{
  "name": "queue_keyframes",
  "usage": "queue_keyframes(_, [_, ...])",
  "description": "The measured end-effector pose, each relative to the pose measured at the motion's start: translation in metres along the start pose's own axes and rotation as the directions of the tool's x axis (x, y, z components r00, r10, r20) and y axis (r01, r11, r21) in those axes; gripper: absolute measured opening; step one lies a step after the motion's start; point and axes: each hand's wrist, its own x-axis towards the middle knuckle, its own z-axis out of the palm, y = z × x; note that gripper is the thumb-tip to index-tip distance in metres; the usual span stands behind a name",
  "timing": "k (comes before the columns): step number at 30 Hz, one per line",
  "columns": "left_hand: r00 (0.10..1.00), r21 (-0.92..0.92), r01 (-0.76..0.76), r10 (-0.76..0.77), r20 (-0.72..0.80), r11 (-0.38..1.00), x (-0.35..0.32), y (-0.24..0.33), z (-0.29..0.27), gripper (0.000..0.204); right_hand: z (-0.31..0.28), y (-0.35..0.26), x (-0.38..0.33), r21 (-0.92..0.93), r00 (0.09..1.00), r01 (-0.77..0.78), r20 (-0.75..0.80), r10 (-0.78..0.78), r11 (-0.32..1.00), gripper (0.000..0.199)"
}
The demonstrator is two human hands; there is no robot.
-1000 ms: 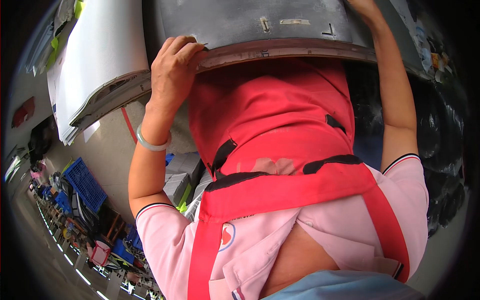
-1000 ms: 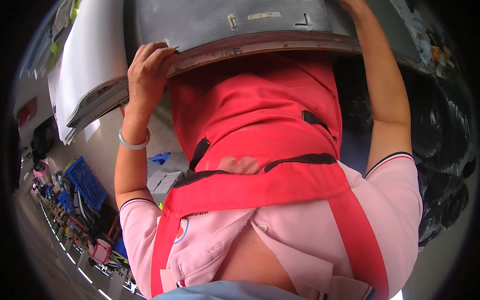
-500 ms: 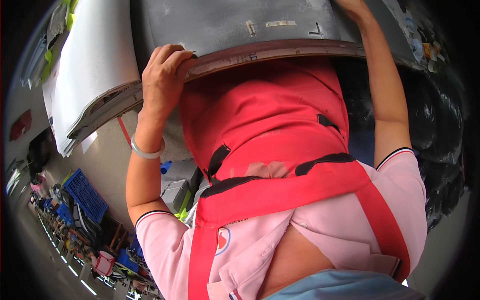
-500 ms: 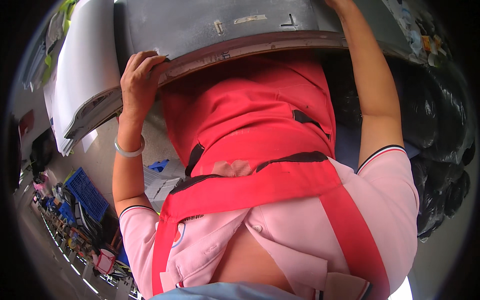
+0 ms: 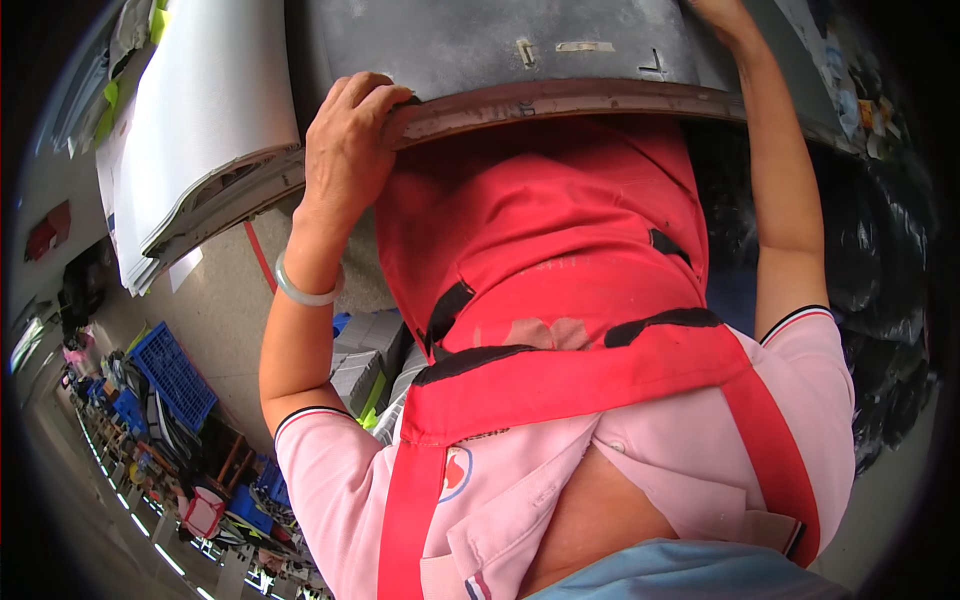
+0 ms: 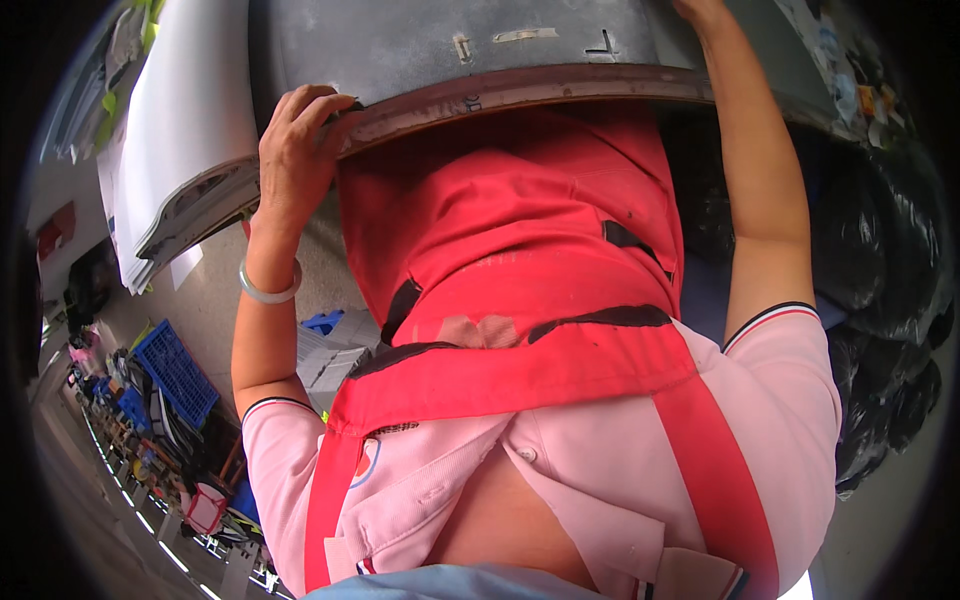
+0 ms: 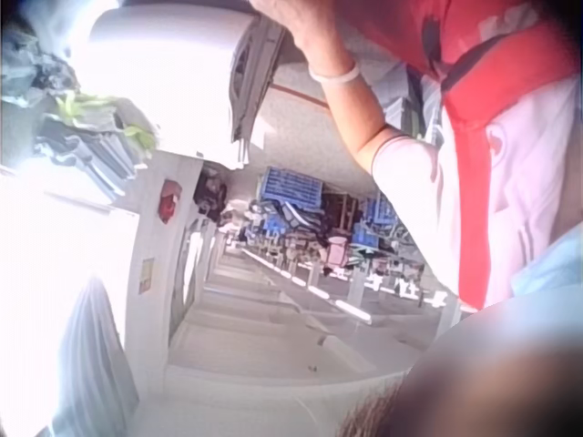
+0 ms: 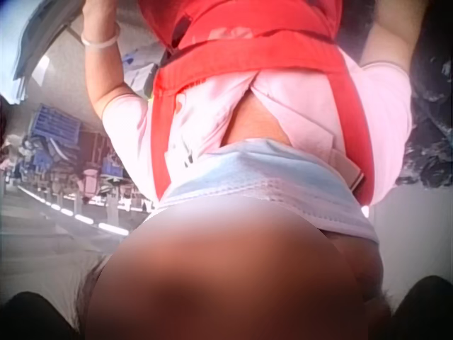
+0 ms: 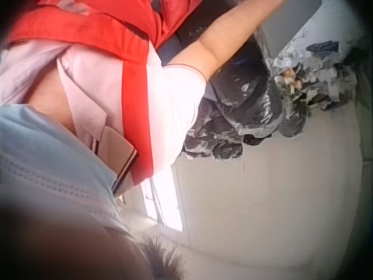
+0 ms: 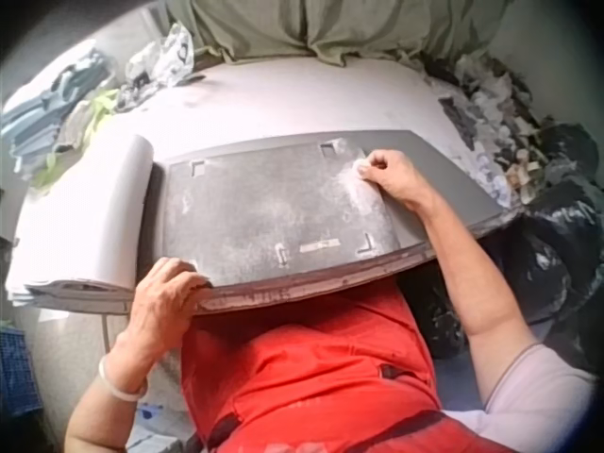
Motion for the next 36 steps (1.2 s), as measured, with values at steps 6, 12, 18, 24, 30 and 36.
queue_keyframes(6, [0.969,-0.223,-0.228,0.198,-0.148,0.948,0.061,0.052,0.049,0.012,-0.029,0.052,0.016,-0.057,0.995,-0.01,0.101,0.016,0.998,0.036])
queue_keyframes(12, [0.944,-0.084,-0.196,0.165,-0.285,0.977,0.118,0.067,0.118,0.009,-0.018,0.024,0.001,-0.027,0.998,-0.021,0.059,0.023,0.999,0.029])
queue_keyframes(18, [0.986,0.001,-0.134,0.134,-0.102,0.991,0.106,0.064,0.091,0.014,-0.003,-0.019,-0.072,0.095,0.991,0.048,0.118,-0.059,0.994,0.023])
queue_keyframes(24, [0.999,0.048,-0.04,0.039,0.023,0.998,0.116,0.081,0.085,0.036,-0.01,-0.041,-0.133,-0.093,0.964,0.249,0.121,-0.238,0.964,0.018])
queue_keyframes(30, [0.999,0.024,-0.031,0.03,0.037,0.999,0.118,0.085,0.086,0.035,-0.006,-0.044,-0.128,-0.196,0.897,0.436,0.177,-0.405,0.879,0.013])
queue_keyframes(36, [0.983,0.02,-0.093,0.095,-0.159,0.995,0.109,0.073,0.101,0.033,-0.019,-0.053,-0.128,-0.296,0.965,0.145,0.252,-0.07,0.944,0.016])
